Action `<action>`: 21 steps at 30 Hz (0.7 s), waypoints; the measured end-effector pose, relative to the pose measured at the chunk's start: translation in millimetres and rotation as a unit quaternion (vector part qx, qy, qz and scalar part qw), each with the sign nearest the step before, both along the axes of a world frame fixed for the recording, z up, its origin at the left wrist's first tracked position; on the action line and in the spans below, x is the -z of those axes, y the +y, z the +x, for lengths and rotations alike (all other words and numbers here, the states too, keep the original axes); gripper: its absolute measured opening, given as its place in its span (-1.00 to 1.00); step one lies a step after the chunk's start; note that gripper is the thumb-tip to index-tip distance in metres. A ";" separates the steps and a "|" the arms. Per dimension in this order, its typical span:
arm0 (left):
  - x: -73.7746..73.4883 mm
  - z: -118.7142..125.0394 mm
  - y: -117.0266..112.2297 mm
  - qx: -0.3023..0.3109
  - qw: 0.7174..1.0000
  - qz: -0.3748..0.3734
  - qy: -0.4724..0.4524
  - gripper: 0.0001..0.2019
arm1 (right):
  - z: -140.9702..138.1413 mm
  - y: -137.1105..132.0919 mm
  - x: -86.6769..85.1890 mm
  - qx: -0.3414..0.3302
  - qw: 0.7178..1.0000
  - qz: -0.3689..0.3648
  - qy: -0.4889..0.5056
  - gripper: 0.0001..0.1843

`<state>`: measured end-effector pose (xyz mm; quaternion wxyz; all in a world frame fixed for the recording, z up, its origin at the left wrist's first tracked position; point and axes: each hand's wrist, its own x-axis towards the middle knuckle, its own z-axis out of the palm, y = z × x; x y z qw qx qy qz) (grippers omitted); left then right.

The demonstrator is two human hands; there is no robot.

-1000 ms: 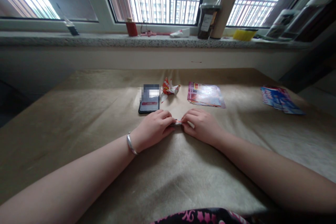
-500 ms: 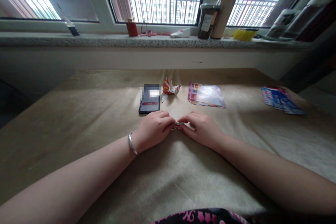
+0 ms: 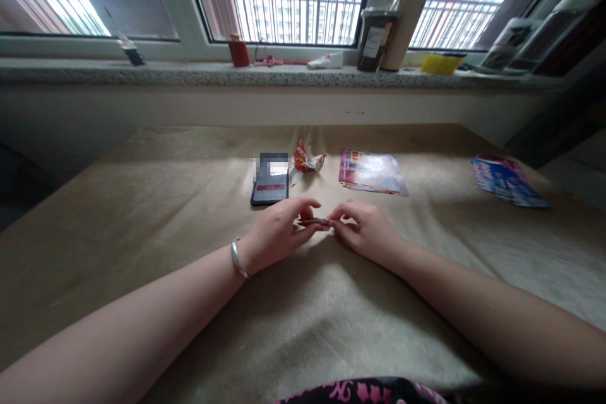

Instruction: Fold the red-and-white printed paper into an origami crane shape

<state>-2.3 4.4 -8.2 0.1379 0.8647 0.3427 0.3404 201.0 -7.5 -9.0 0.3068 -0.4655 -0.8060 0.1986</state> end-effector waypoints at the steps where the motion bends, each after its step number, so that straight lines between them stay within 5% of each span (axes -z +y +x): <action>1: 0.2 0.2 -0.2 -0.007 1.000 -0.023 -0.015 -0.66 | -0.2 0.6 0.3 0.002 0.999 -0.021 0.025 -0.91; 3: -1.3 0.3 -0.5 -0.010 0.998 -0.057 -0.008 -0.62 | -1.3 1.6 1.3 0.003 0.995 -0.065 0.080 -0.89; 7: -7.6 -0.1 0.3 0.025 0.996 -0.080 0.043 -0.91 | -3.7 3.1 4.5 -0.018 0.980 -0.126 0.154 -0.84; 11: -7.3 -1.2 2.7 0.029 0.994 -0.105 0.020 -0.87 | -4.3 5.2 7.9 -0.015 0.976 -0.134 0.173 -0.82; 21: -4.3 1.7 2.5 0.027 0.989 -0.147 -0.014 -0.87 | -5.2 4.0 5.4 -0.010 0.991 -0.096 0.088 -0.88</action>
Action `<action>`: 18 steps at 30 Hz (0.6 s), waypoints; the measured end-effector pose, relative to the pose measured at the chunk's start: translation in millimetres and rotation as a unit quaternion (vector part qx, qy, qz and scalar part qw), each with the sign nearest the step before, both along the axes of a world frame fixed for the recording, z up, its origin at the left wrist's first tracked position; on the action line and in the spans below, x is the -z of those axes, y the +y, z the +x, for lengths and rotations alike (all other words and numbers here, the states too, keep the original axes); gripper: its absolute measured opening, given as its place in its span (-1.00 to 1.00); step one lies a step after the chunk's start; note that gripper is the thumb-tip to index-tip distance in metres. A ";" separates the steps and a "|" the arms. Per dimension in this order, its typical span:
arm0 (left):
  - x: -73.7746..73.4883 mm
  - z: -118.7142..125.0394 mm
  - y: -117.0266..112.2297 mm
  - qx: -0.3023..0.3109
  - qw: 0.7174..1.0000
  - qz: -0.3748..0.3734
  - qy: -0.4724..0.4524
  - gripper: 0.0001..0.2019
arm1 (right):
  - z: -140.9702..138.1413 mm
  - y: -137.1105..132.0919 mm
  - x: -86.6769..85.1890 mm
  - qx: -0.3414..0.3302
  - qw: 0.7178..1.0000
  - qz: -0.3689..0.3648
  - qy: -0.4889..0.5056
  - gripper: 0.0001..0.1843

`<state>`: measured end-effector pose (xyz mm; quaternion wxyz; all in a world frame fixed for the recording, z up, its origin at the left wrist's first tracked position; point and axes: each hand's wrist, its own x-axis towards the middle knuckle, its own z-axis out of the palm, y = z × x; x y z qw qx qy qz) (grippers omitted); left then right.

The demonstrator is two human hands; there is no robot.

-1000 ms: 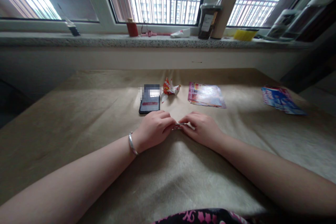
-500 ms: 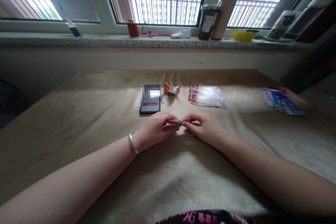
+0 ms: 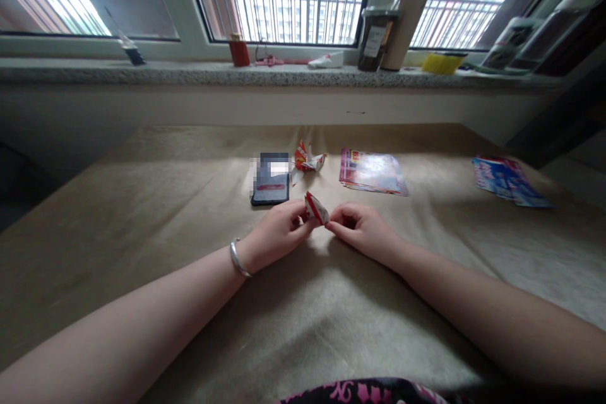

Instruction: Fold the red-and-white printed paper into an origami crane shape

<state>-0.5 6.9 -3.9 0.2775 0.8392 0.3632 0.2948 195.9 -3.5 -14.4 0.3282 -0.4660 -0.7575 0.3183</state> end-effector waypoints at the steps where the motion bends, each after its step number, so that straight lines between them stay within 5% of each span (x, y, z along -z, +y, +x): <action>1: -0.5 0.0 -0.1 0.003 1.000 0.000 0.002 -0.86 | -0.2 -0.4 -0.4 -0.005 1.000 0.000 0.003 -0.88; 18: -1.7 -1.0 3.3 0.069 0.997 0.031 0.023 -0.82 | 0.1 0.1 -3.3 -0.045 0.999 -0.022 0.020 -0.86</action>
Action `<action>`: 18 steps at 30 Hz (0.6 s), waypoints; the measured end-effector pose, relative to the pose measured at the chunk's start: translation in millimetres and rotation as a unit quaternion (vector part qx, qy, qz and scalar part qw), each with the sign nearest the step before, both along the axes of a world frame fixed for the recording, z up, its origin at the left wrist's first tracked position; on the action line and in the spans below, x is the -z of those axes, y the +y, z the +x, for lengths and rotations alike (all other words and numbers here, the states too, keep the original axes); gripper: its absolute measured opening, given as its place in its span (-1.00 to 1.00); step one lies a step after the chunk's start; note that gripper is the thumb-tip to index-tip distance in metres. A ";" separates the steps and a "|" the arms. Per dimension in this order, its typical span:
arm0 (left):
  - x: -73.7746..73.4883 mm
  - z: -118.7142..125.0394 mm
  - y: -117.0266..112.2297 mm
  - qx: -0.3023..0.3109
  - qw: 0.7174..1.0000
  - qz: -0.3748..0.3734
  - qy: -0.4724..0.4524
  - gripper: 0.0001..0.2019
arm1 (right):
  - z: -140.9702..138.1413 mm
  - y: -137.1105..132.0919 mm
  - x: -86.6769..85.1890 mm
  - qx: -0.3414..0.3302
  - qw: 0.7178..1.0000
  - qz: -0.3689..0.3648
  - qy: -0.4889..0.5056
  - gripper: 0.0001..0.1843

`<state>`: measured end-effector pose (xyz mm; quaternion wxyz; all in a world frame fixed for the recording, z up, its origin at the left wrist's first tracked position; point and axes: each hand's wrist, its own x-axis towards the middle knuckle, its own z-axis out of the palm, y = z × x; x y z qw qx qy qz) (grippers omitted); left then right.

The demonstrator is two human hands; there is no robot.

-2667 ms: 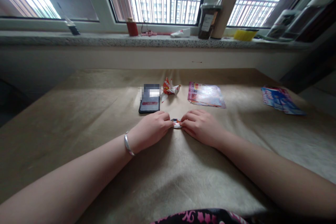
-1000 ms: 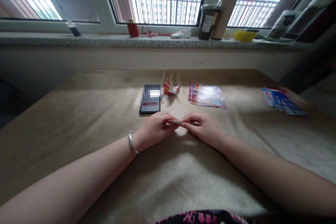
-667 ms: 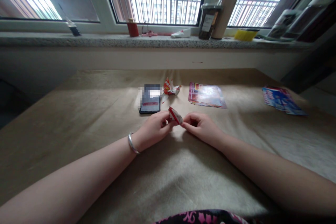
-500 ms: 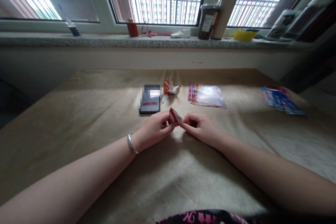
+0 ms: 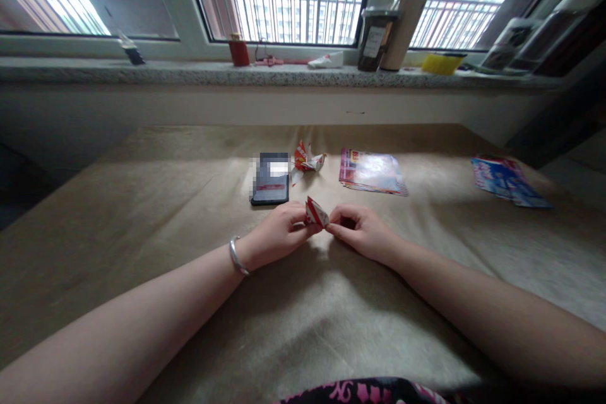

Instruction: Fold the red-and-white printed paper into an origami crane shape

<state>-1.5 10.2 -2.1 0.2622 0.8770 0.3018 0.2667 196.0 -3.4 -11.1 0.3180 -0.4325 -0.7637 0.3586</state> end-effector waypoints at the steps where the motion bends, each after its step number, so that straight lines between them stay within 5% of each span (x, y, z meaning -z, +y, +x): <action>1: 0.0 0.0 -0.2 -0.001 1.000 0.014 0.004 -0.82 | -0.3 -0.2 0.5 0.003 1.000 0.007 -0.006 -0.86; 10: 3.7 0.6 0.3 -0.019 0.995 0.090 0.047 -0.83 | -1.7 -0.2 2.7 0.012 1.000 0.008 -0.003 -0.88; 15: -2.8 -2.0 -4.5 -0.010 0.999 0.023 0.027 -0.81 | 2.2 3.8 1.9 -0.019 1.000 -0.018 0.016 -0.84; 18: -1.4 -3.7 -6.2 0.007 0.995 -0.076 -0.069 -0.81 | 5.0 5.8 2.2 -0.062 0.998 -0.013 -0.012 -0.84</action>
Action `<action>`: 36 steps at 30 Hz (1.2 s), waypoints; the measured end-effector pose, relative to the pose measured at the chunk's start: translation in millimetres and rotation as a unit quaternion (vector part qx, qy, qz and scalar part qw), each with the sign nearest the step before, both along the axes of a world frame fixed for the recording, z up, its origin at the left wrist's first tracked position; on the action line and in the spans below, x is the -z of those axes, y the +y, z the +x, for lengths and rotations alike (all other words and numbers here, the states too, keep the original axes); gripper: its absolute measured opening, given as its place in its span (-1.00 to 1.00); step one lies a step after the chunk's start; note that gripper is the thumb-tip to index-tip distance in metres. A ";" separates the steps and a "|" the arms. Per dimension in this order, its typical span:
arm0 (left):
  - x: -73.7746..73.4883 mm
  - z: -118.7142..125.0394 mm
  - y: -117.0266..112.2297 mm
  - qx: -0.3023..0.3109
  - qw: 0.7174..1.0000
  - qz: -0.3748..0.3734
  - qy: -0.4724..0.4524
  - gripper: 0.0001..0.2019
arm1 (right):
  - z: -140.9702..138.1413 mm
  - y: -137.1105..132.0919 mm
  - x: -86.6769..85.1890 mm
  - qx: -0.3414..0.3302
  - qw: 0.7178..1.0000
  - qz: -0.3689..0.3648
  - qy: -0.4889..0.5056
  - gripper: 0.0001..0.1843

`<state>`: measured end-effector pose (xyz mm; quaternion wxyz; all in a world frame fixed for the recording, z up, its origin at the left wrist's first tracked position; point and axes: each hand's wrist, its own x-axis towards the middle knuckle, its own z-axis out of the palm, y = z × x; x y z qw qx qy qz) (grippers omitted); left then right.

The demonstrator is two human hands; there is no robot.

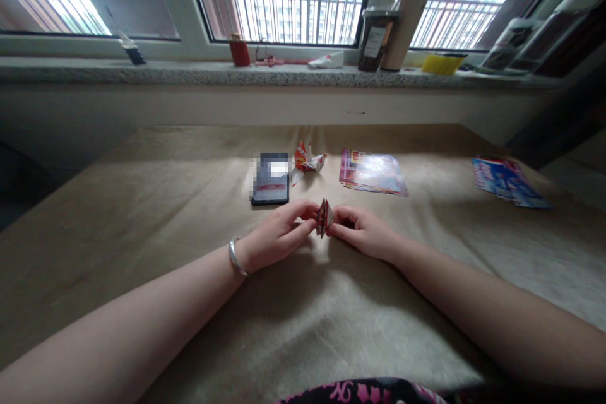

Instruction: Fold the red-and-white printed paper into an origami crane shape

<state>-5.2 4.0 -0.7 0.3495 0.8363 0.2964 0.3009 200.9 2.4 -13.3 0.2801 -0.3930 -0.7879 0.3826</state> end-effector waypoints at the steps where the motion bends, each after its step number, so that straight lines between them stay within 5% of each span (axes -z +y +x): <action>1: 1.7 -0.4 0.4 -0.003 0.999 -0.031 -0.028 -0.77 | 0.6 0.5 0.3 -0.012 1.000 0.008 -0.015 -0.84; 9: 6.8 -1.9 6.5 0.063 0.991 -0.110 -0.042 -0.71 | 1.0 2.5 2.5 -0.027 0.999 0.021 -0.031 -0.83; 17: 7.8 2.7 2.2 0.055 0.976 -0.191 -0.086 -0.70 | -0.8 1.2 5.0 -0.003 0.999 0.012 -0.030 -0.87; 28: 1.9 4.3 3.3 -0.040 0.997 -0.058 0.036 -0.82 | -3.9 -1.8 7.0 0.055 0.995 -0.027 0.079 -0.87; 36: 4.7 3.7 5.2 -0.036 0.992 -0.119 0.028 -0.82 | -2.8 -4.2 5.0 0.056 0.994 -0.005 0.094 -0.92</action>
